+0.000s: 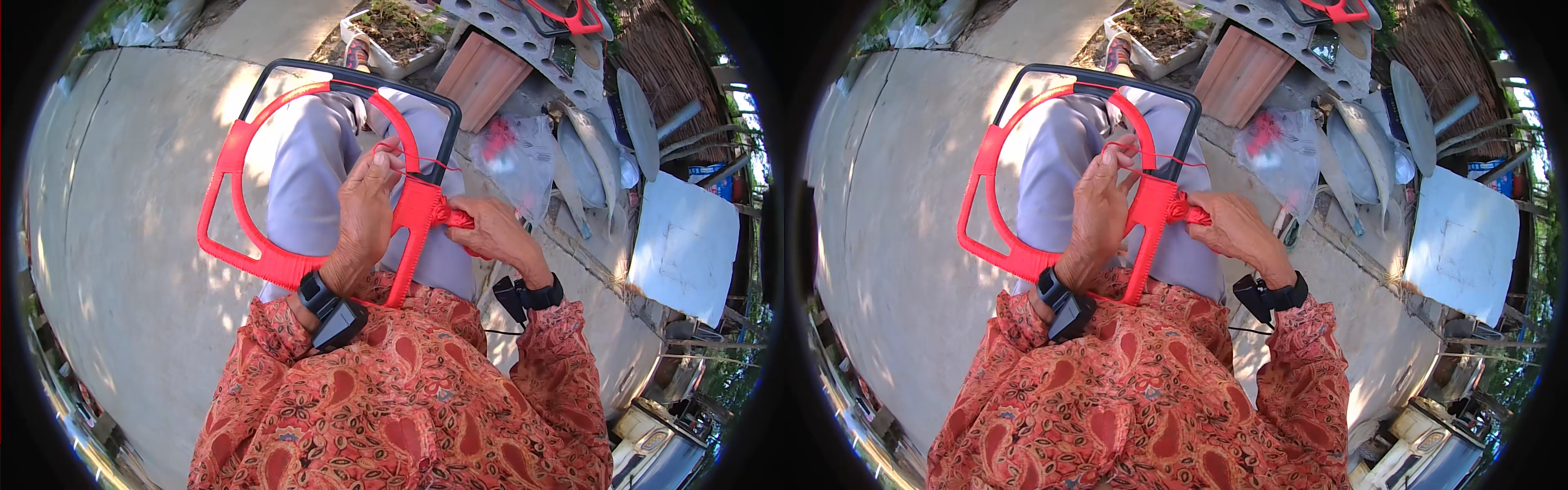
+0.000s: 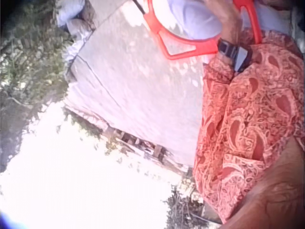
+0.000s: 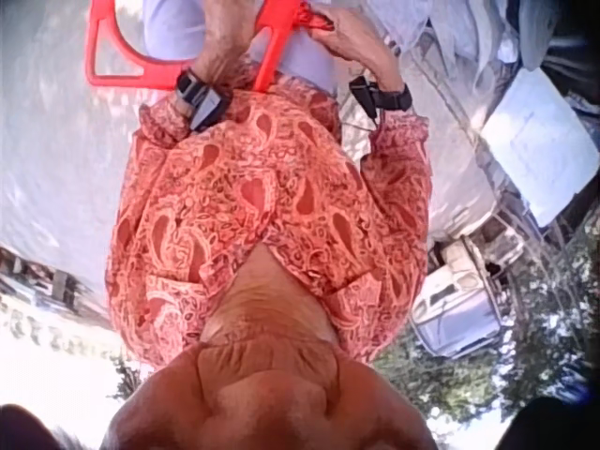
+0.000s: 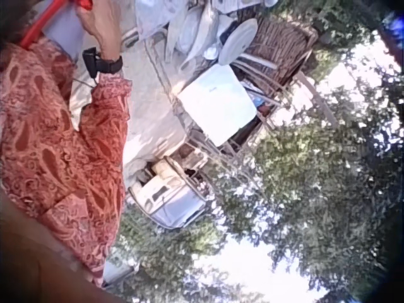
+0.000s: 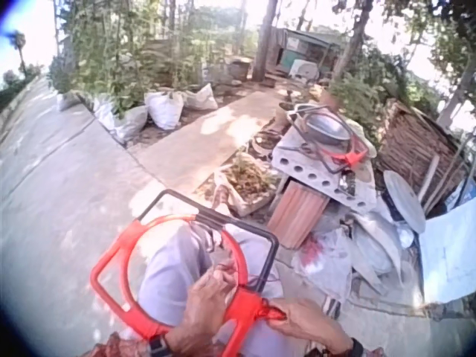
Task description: Wrapping a red plastic frame with red twine.
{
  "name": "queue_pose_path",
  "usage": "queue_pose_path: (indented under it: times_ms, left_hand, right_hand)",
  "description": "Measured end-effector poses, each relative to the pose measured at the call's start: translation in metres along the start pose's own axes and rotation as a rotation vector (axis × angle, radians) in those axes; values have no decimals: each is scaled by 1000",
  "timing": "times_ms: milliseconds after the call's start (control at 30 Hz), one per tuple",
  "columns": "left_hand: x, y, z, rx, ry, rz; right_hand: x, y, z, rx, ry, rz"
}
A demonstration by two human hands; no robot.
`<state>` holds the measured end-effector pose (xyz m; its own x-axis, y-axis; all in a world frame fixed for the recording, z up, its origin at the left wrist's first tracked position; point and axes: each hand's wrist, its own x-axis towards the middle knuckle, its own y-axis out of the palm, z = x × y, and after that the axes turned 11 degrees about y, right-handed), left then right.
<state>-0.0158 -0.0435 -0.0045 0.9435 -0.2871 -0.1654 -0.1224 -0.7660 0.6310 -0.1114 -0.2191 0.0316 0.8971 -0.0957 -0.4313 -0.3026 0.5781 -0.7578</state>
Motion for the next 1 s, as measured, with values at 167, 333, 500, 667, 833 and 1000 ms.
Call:
queue_pose_path:
  times_ms: [167,333,500,667,833,1000]
  left_hand:
    - [-3,2,-11,-107,89,82]
    - [-5,-2,-18,-35,108,-36]
    - [-1,-18,-17,52,-102,-222]
    - [5,-33,-12,-144,-228,-19]
    - [5,-46,5,-65,-79,-40]
    - [1,-25,1,317,261,-30]
  right_hand:
    - [44,10,21,18,-85,-152]
    - [73,36,20,694,-85,-56]
    - [78,51,20,860,-112,-128]
    - [71,39,30,1022,-34,92]
    - [63,16,24,735,22,110]
    - [62,-8,11,649,49,-220]
